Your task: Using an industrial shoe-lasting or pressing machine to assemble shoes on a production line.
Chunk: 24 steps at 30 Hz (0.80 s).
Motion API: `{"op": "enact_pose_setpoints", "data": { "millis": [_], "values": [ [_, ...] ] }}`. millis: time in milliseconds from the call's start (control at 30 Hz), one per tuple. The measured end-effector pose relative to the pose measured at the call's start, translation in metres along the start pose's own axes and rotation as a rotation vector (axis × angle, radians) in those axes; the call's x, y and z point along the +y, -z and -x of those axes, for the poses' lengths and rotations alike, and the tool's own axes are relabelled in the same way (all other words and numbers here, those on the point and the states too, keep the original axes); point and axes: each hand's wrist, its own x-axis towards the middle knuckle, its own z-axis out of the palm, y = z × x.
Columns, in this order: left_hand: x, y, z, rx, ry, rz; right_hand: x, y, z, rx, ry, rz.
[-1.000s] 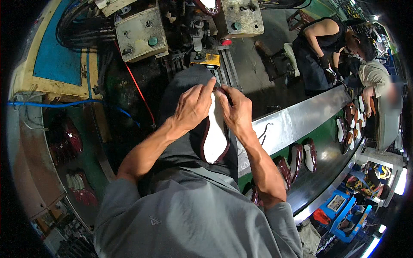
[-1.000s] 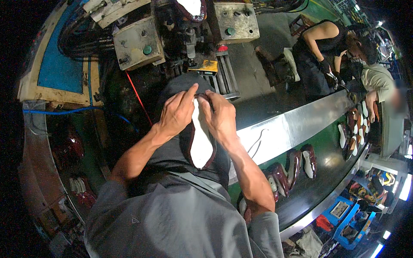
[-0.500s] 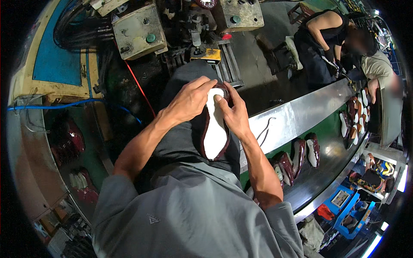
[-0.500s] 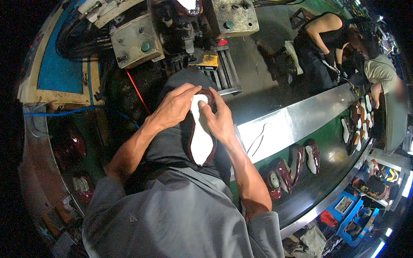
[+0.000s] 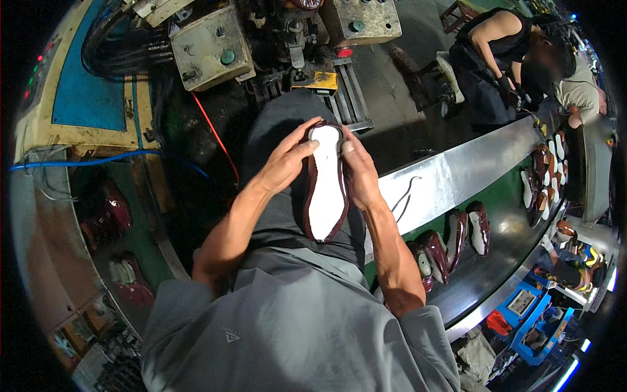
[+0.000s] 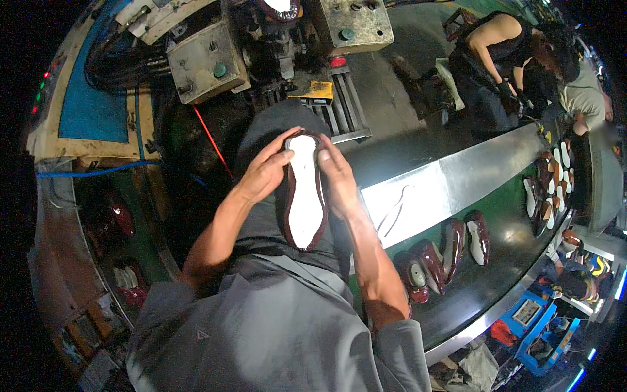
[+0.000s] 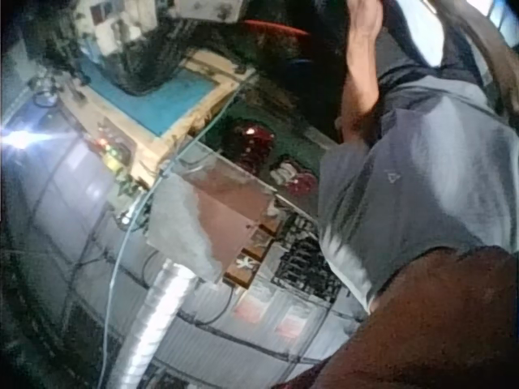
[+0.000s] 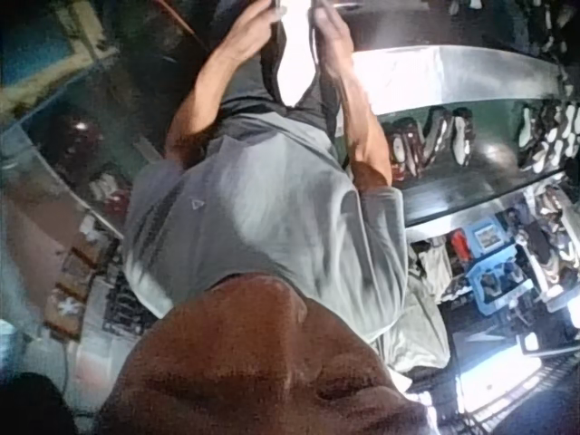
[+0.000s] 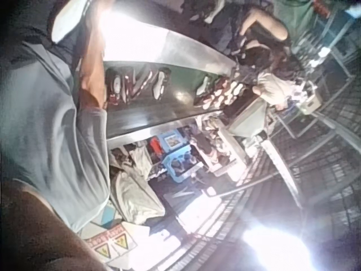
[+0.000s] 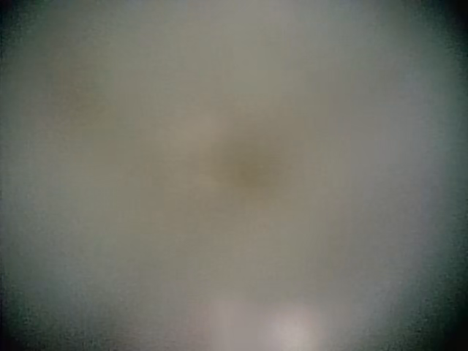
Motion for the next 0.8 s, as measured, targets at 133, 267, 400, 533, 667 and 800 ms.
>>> {"op": "enact_pose_setpoints", "data": {
  "millis": [133, 267, 400, 533, 667, 800],
  "values": [
    [-0.044, -0.018, -0.003, 0.312, -0.173, -0.467, 0.019, 0.001, -0.001, 0.026, 0.052, 0.467],
    [-0.048, -0.031, -0.017, 0.377, -0.218, -0.662, 0.014, 0.02, 0.0, 0.077, 0.068, 0.576],
    [-0.06, -0.012, -0.03, 0.662, -0.164, -0.317, -0.013, -0.034, 0.084, -0.021, 0.334, 1.424],
    [-0.03, 0.005, -0.037, 0.602, -0.279, -1.045, -0.006, -0.027, 0.112, -0.115, 0.272, 1.613],
    [0.011, 0.019, -0.052, 0.385, -0.39, -1.198, -0.003, -0.017, 0.108, -0.118, 0.359, 1.631],
    [0.009, 0.032, -0.058, 0.383, -0.281, -1.231, -0.008, -0.015, 0.105, -0.137, 0.415, 1.605]
  ]
}}
